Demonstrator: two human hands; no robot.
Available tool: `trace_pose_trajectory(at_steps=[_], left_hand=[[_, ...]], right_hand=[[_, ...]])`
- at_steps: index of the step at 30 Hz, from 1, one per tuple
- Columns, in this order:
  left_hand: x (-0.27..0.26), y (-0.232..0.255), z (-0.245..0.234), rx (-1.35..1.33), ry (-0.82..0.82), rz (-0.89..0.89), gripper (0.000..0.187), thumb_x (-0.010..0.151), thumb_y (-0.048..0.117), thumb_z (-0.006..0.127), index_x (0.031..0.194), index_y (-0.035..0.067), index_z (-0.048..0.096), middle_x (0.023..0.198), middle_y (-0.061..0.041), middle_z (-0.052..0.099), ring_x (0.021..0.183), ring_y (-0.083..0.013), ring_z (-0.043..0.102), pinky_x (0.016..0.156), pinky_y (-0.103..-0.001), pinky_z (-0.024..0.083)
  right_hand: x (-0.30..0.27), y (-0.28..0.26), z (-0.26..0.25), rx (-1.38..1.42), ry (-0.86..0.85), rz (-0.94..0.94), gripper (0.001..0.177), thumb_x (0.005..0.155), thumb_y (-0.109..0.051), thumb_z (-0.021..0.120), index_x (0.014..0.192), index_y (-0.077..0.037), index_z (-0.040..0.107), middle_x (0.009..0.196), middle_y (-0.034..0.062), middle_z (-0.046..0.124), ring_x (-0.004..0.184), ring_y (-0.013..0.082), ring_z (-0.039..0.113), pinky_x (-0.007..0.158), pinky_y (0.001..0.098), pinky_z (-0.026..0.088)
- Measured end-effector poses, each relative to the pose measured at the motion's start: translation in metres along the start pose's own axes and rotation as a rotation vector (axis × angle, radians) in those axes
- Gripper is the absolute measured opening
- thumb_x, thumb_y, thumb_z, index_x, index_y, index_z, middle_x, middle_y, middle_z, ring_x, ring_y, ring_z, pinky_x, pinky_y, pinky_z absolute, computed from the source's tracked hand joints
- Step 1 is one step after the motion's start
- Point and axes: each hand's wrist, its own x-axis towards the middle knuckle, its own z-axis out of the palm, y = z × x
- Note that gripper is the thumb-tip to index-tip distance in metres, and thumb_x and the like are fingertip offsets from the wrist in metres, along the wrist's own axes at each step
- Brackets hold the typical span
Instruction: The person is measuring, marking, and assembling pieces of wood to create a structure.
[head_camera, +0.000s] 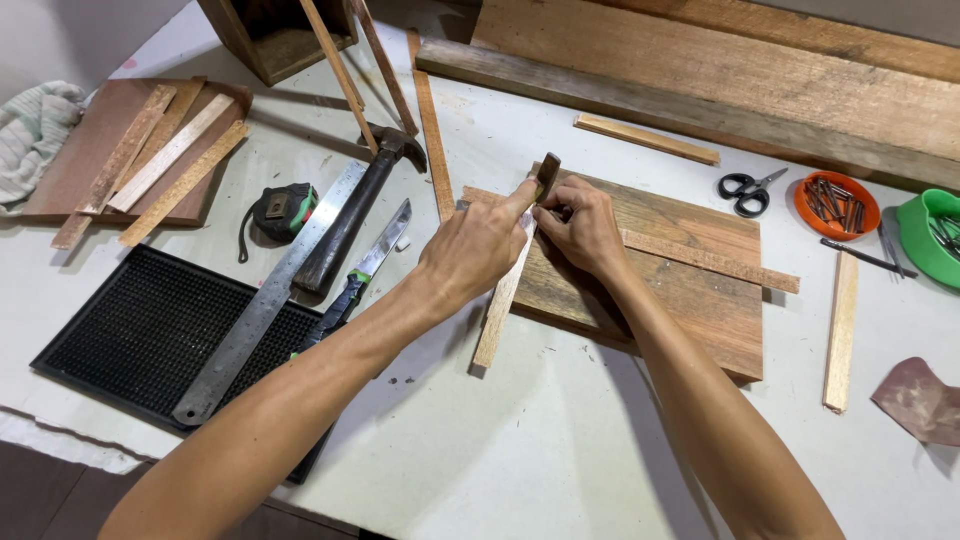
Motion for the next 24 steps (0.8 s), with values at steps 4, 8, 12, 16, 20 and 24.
trace_pose_trajectory(at_steps=[4, 8, 12, 16, 20, 24], left_hand=[[0.002, 0.011, -0.012, 0.016, 0.045, 0.029, 0.056, 0.095, 0.009, 0.052, 0.150, 0.003, 0.045, 0.053, -0.009, 0.066, 0.039, -0.0215, 0.062, 0.037, -0.033, 0.054], [-0.003, 0.007, -0.002, 0.060, 0.083, 0.052, 0.058, 0.093, 0.007, 0.052, 0.151, 0.003, 0.045, 0.053, -0.009, 0.064, 0.043, -0.0209, 0.062, 0.038, -0.033, 0.055], [-0.003, 0.007, -0.002, 0.031, -0.073, -0.073, 0.057, 0.095, 0.007, 0.049, 0.152, 0.005, 0.043, 0.054, -0.008, 0.064, 0.040, -0.0183, 0.061, 0.036, -0.032, 0.053], [-0.002, 0.016, -0.014, 0.040, 0.047, 0.014, 0.057, 0.095, 0.007, 0.050, 0.151, 0.002, 0.042, 0.055, -0.009, 0.064, 0.038, -0.0202, 0.062, 0.033, -0.032, 0.052], [-0.005, 0.009, -0.003, 0.044, 0.015, 0.008, 0.057, 0.094, 0.009, 0.051, 0.150, 0.003, 0.043, 0.051, -0.007, 0.063, 0.037, -0.0187, 0.060, 0.033, -0.032, 0.052], [-0.006, -0.001, 0.006, -0.001, 0.009, -0.006, 0.055, 0.093, 0.007, 0.050, 0.148, 0.003, 0.049, 0.054, -0.004, 0.060, 0.039, -0.0156, 0.057, 0.036, -0.032, 0.051]], right_hand=[[-0.001, -0.005, -0.002, -0.037, 0.004, 0.005, 0.008, 0.085, -0.012, 0.079, 0.085, -0.003, 0.079, 0.087, 0.0096, 0.070, 0.072, 0.0189, 0.065, 0.061, 0.0347, 0.057], [0.000, -0.004, -0.001, -0.034, -0.021, 0.063, 0.009, 0.087, -0.013, 0.078, 0.084, -0.004, 0.078, 0.088, 0.0089, 0.070, 0.072, 0.0188, 0.066, 0.061, 0.0343, 0.057], [-0.001, -0.008, -0.003, -0.008, -0.007, 0.027, 0.008, 0.086, -0.012, 0.078, 0.084, -0.004, 0.078, 0.089, 0.0086, 0.071, 0.072, 0.0181, 0.067, 0.062, 0.0338, 0.058], [0.000, -0.006, -0.002, 0.007, -0.003, 0.015, 0.007, 0.085, -0.011, 0.078, 0.084, -0.005, 0.079, 0.089, 0.0088, 0.071, 0.073, 0.0184, 0.067, 0.062, 0.0338, 0.059], [0.000, -0.003, -0.001, -0.021, -0.022, 0.046, 0.009, 0.087, -0.012, 0.077, 0.082, -0.004, 0.077, 0.091, 0.0092, 0.071, 0.072, 0.0185, 0.067, 0.060, 0.0344, 0.059], [0.000, -0.004, -0.001, -0.003, -0.008, 0.019, 0.010, 0.086, -0.013, 0.078, 0.082, -0.004, 0.077, 0.090, 0.0081, 0.071, 0.072, 0.0162, 0.066, 0.062, 0.0327, 0.060]])
